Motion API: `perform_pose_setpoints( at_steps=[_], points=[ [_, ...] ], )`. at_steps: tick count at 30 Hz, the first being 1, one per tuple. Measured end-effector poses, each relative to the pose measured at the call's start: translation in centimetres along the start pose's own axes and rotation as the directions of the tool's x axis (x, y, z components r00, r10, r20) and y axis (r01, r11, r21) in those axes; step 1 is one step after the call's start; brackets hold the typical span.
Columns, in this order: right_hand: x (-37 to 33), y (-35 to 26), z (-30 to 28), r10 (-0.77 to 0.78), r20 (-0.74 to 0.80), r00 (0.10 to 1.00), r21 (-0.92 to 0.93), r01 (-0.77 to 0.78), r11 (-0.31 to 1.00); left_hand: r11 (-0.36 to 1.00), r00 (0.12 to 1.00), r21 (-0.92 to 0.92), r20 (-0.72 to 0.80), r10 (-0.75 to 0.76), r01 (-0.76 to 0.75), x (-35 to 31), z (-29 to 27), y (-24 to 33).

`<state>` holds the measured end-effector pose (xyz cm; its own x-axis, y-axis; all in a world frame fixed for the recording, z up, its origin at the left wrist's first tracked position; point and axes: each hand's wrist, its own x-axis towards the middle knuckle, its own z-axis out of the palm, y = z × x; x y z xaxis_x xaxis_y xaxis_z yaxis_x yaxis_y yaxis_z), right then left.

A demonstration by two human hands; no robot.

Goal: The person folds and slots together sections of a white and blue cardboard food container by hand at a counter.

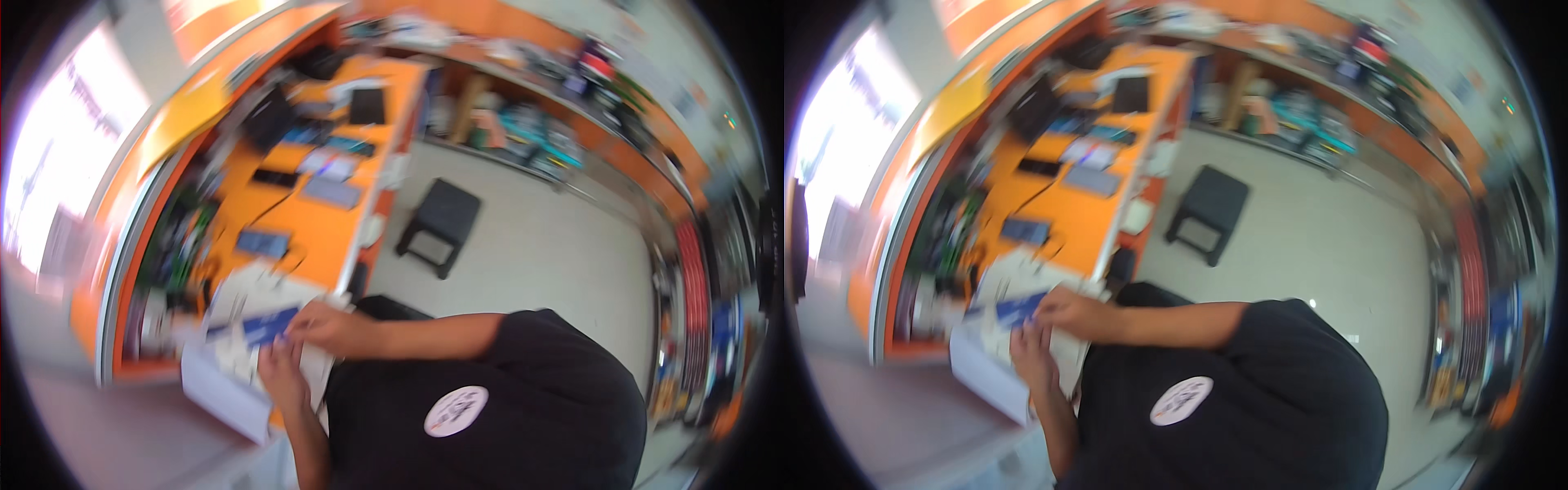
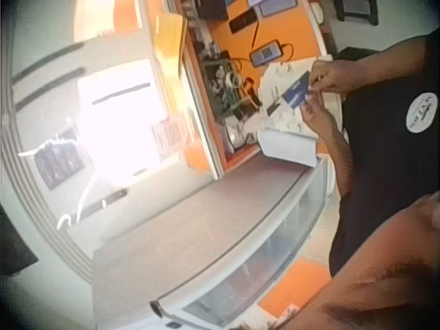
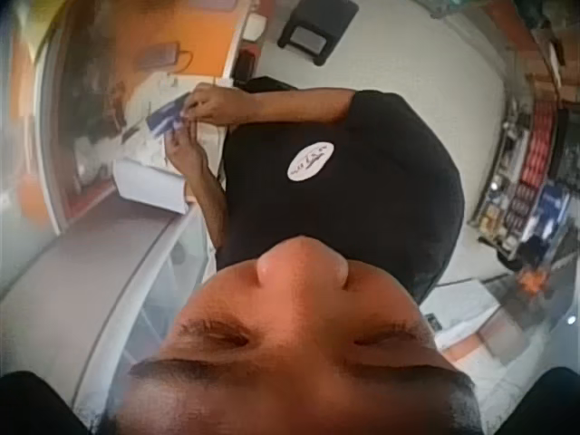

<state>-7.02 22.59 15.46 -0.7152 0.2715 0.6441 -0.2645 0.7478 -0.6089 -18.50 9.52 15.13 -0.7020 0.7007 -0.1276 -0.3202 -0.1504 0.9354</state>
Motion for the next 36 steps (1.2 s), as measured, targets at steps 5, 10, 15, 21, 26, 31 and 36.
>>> perform_pose_setpoints(
  at_steps=[5, 10, 15, 21, 26, 31, 36],
  points=[
    [0.6, 0.3, -2.8, 0.016, 0.041, 0.999, 0.075, -0.019, 0.997, 0.995, 0.998, 0.074, 0.022, 0.066, -0.068, 0.6, 1.3, 0.1],
    [0.9, -0.4, -6.3, -0.067, 0.084, 0.994, 0.215, 0.047, 0.975, 0.842, 0.974, 0.507, 0.208, 0.089, -0.186, 2.8, 0.1, 2.9],
    [0.1, -0.7, -8.4, -0.075, -0.14, 0.987, 0.167, 0.099, 0.981, 1.0, 0.907, 0.015, 0.422, -0.013, 0.007, 2.2, 5.9, 6.2],
    [-1.8, -1.0, -11.4, -0.155, -0.427, 0.891, -0.117, 0.116, 0.986, 0.922, 0.616, -0.036, 0.754, -0.228, 0.384, 7.9, 8.5, 4.2],
    [-4.0, -1.6, -12.9, -0.079, -0.499, 0.863, -0.175, -0.011, 0.985, 0.925, 0.672, 0.096, 0.659, -0.337, 0.369, 6.2, 13.6, 4.5],
    [-4.8, -2.3, -12.8, 0.094, -0.527, 0.845, -0.012, -0.118, 0.993, 0.923, 0.648, 0.169, 0.668, -0.365, 0.346, 6.9, 13.9, 3.3],
    [-5.1, -2.7, -13.6, 0.344, -0.467, 0.815, 0.269, -0.24, 0.933, 0.941, 0.603, 0.273, 0.722, -0.338, 0.2, 4.6, 15.5, 4.6]
  ],
)
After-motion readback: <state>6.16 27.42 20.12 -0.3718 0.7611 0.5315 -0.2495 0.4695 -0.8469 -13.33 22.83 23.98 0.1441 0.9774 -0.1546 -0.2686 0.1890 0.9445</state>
